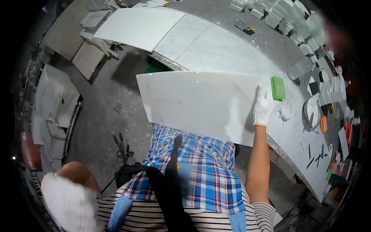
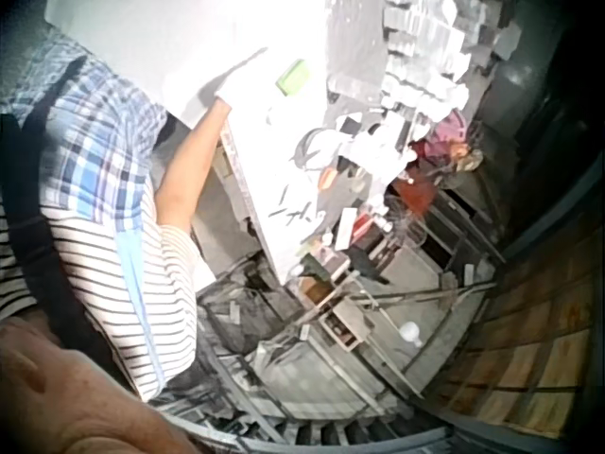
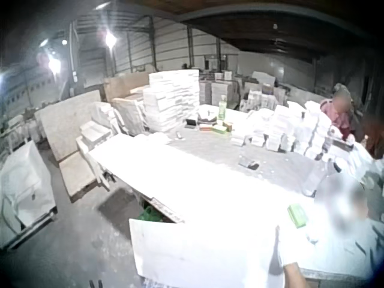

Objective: The person picks up white rectangular panels, scrapes their edges with a metal tool, and wipes the surfaces with a green sponge. The person then carries the panels to a rack and stacks them with other finished panels.

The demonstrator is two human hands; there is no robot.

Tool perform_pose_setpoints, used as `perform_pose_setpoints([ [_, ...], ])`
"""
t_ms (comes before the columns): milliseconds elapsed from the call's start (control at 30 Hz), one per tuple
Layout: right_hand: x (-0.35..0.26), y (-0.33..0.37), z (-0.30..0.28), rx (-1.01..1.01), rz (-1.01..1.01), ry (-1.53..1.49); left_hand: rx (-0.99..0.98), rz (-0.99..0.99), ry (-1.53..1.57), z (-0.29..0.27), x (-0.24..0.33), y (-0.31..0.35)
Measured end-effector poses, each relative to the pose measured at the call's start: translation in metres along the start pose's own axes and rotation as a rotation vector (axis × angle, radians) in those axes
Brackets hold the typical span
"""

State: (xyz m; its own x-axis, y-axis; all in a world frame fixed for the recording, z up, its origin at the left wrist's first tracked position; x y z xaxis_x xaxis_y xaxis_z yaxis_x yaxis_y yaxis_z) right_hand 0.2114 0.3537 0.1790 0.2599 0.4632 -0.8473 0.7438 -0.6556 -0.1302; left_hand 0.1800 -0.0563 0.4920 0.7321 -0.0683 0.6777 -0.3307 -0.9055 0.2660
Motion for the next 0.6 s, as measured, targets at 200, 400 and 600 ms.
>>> perform_pose_setpoints([
  [200, 0.000, 0.004, -0.002, 0.027, 0.011, -0.020, 0.028, 0.018, -0.221, -0.017, 0.024, -0.019],
  [400, 0.001, 0.005, -0.002, 0.015, 0.063, -0.031, 0.069, 0.002, -0.343, -0.019, 0.040, -0.030],
  [600, 0.021, -0.003, -0.002, 0.041, 0.004, 0.026, 0.142, -0.008, -0.484, -0.023, 0.054, -0.035],
])
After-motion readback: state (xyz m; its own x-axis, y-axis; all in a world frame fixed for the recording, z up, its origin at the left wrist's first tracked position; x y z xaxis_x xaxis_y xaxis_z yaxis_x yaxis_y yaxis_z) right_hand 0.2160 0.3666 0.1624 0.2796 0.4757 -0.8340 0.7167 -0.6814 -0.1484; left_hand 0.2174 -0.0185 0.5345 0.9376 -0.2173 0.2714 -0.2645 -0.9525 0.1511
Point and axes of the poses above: each hand's wrist, its own y-axis away from the middle knuckle, its own z-axis out of the palm, x = y × z, the point moved 4 cm from there along -y, towards the middle knuckle, and after that the axes turned 12 degrees about -x, right-handed, at the moved point
